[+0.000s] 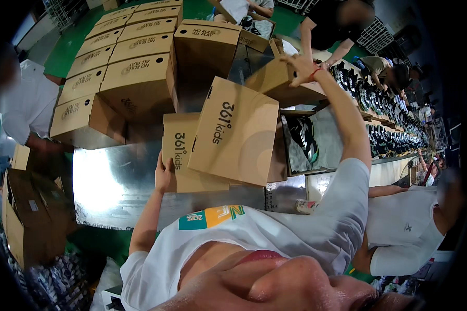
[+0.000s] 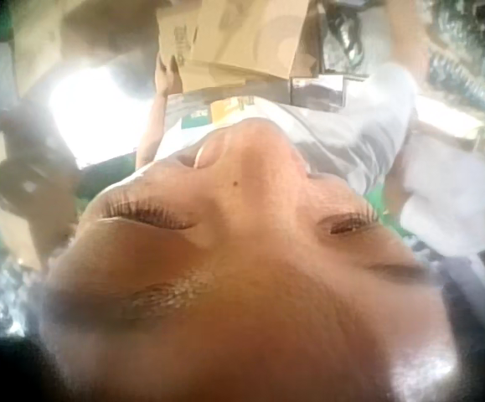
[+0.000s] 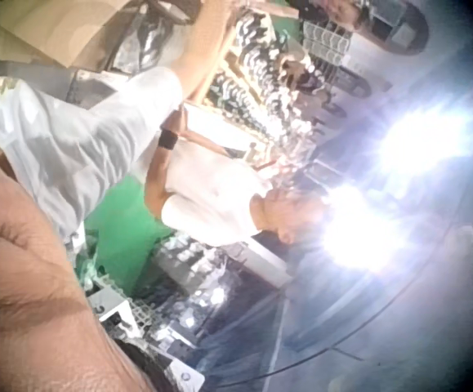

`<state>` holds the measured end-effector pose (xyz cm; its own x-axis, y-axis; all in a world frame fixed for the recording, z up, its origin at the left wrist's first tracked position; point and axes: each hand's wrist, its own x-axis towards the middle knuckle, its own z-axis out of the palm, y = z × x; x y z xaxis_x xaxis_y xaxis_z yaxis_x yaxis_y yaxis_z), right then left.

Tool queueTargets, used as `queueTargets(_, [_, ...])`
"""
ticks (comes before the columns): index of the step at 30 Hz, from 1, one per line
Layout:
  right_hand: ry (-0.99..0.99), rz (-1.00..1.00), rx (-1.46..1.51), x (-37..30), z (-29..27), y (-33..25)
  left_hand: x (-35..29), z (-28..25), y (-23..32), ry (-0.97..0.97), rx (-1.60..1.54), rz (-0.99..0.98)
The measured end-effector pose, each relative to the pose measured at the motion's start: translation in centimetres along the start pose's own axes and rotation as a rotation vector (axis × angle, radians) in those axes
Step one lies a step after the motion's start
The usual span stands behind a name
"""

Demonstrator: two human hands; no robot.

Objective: The person repeatedly opens cardboard shoe boxes, places a pair of shoes inside, folds the tissue paper over them, and closes the box. The person then stacks the closed boxes on a table.

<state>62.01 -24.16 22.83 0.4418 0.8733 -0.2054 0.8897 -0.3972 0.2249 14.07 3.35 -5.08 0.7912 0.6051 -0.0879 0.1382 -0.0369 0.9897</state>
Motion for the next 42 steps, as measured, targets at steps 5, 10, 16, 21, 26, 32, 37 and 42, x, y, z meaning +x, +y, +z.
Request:
queueTargets(5, [0.285, 0.04, 0.25, -2.5, -9.3, -0.8, -0.1, 1.3, 0.2, 0.033, 0.194, -0.071])
queueTargets(10, [0.303, -0.14, -0.021, -8.9, -23.5, -13.8, 0.4, 2.5, -0.9, 0.127, 0.264, -0.011])
queueTargets(16, [0.462, -0.333, -0.359, -16.5, -29.6, -18.4, 5.5, 2.4, 6.5, 0.185, -0.142, 0.247])
queueTargets(21, [0.574, -0.455, -0.308, -18.2, -24.1, -20.5, 3.7, -2.1, 15.1, -0.418, -1.125, 0.019])
queueTargets(26, [0.633, -0.621, -0.215, -14.6, -22.6, -24.1, 0.8, -9.9, 7.4, -0.208, -0.98, 0.223])
queueTargets(32, [0.766, -0.892, -0.044, -4.9, -16.6, -27.6, -10.9, -15.0, 5.5, 0.097, -0.862, -0.018])
queueTargets(37, [0.603, -0.801, 0.144, -2.2, -6.6, -27.7, -20.0, -14.5, 5.3, 0.434, -0.845, -0.119])
queueTargets(42, [0.55, -0.762, 0.493, -2.5, 0.9, -31.0, -22.7, -12.5, 2.6, 0.422, -0.902, -0.2])
